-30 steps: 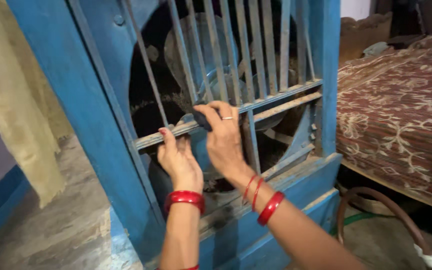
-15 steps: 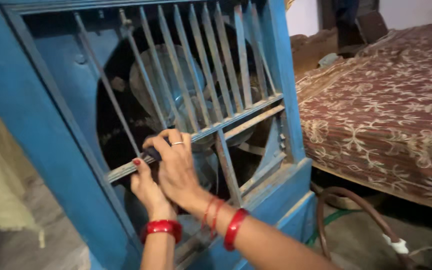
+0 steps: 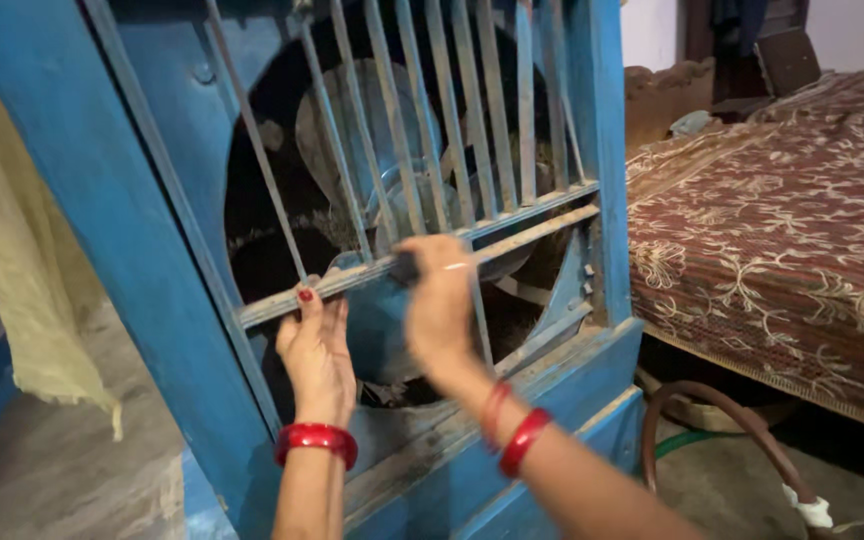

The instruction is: The person cleans the interior blades and housing of a large air cooler by hand using a dark cloth.

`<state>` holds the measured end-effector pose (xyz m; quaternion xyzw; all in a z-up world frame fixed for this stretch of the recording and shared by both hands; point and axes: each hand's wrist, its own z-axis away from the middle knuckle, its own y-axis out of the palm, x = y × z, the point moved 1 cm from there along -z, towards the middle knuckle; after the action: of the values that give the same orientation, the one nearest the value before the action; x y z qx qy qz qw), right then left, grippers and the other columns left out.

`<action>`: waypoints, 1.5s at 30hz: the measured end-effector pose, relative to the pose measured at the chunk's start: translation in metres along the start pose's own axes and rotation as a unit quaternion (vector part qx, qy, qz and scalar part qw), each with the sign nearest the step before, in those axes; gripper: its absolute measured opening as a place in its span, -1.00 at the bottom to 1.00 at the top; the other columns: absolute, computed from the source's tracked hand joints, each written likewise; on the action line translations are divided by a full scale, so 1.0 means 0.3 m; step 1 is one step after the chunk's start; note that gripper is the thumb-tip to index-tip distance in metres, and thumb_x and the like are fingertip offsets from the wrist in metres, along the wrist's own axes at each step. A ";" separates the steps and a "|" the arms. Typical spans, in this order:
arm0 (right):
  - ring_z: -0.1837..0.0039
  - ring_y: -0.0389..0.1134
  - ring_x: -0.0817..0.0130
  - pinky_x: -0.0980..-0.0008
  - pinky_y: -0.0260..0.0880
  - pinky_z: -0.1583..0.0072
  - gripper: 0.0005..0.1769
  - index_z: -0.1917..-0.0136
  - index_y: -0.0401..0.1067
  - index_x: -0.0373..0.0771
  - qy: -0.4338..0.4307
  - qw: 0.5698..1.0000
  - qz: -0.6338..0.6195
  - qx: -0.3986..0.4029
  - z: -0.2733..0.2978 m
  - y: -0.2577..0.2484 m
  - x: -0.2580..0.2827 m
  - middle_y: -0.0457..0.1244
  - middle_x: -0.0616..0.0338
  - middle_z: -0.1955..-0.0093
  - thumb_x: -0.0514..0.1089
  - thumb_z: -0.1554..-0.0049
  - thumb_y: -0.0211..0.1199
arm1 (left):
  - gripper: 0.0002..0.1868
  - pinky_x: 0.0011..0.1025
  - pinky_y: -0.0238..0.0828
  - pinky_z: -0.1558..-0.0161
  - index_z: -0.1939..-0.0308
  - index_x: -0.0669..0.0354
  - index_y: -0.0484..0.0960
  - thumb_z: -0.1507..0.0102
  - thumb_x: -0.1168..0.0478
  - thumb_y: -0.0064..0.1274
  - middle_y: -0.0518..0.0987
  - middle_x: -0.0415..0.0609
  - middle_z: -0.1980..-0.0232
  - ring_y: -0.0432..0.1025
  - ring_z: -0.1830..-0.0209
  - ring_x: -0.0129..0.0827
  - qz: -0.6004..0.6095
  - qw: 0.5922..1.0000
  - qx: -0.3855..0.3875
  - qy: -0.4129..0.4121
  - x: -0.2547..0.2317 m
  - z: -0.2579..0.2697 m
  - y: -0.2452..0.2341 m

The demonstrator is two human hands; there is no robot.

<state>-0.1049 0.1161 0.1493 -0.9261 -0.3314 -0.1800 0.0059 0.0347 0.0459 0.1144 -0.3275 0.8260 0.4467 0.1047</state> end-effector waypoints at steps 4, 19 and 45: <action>-0.27 0.23 -0.10 0.10 0.27 -0.29 -0.51 -0.14 0.48 -0.16 -0.078 0.994 -0.039 0.066 0.063 0.041 0.148 0.27 -0.03 -0.17 -0.41 0.05 0.09 | -0.67 -0.27 0.38 -0.20 -0.12 0.26 0.53 -0.41 0.09 0.11 0.57 -0.04 -0.07 0.47 -0.07 -0.33 -0.008 1.000 0.005 0.006 0.002 -0.003 -0.015; -0.18 0.21 -0.04 0.08 0.20 -0.23 -0.53 -0.09 0.49 -0.17 -0.043 0.998 0.047 0.011 -0.010 -0.002 0.043 0.25 0.01 -0.08 -0.48 0.01 -0.01 | -0.65 -0.28 0.45 -0.23 -0.09 0.23 0.55 -0.34 0.08 0.08 0.64 -0.06 -0.04 0.54 -0.08 -0.32 -0.019 1.000 -0.016 -0.017 -0.031 0.012 0.023; -0.26 0.21 -0.11 0.09 0.34 -0.23 -0.40 -0.24 0.42 -0.22 -0.326 0.935 0.108 0.087 -0.363 -0.026 0.130 0.17 -0.11 -0.25 -0.36 0.11 0.30 | -0.69 -0.39 0.51 0.07 0.09 0.29 0.50 -0.40 0.05 0.06 0.61 0.00 0.14 0.54 0.20 -0.37 -0.114 0.985 -0.125 -0.017 -0.029 0.034 0.088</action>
<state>-0.1178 0.1318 0.2635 -0.9599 -0.2278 0.1636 -0.0024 0.0234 0.0683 0.1300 -0.4222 0.7190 0.5373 0.1269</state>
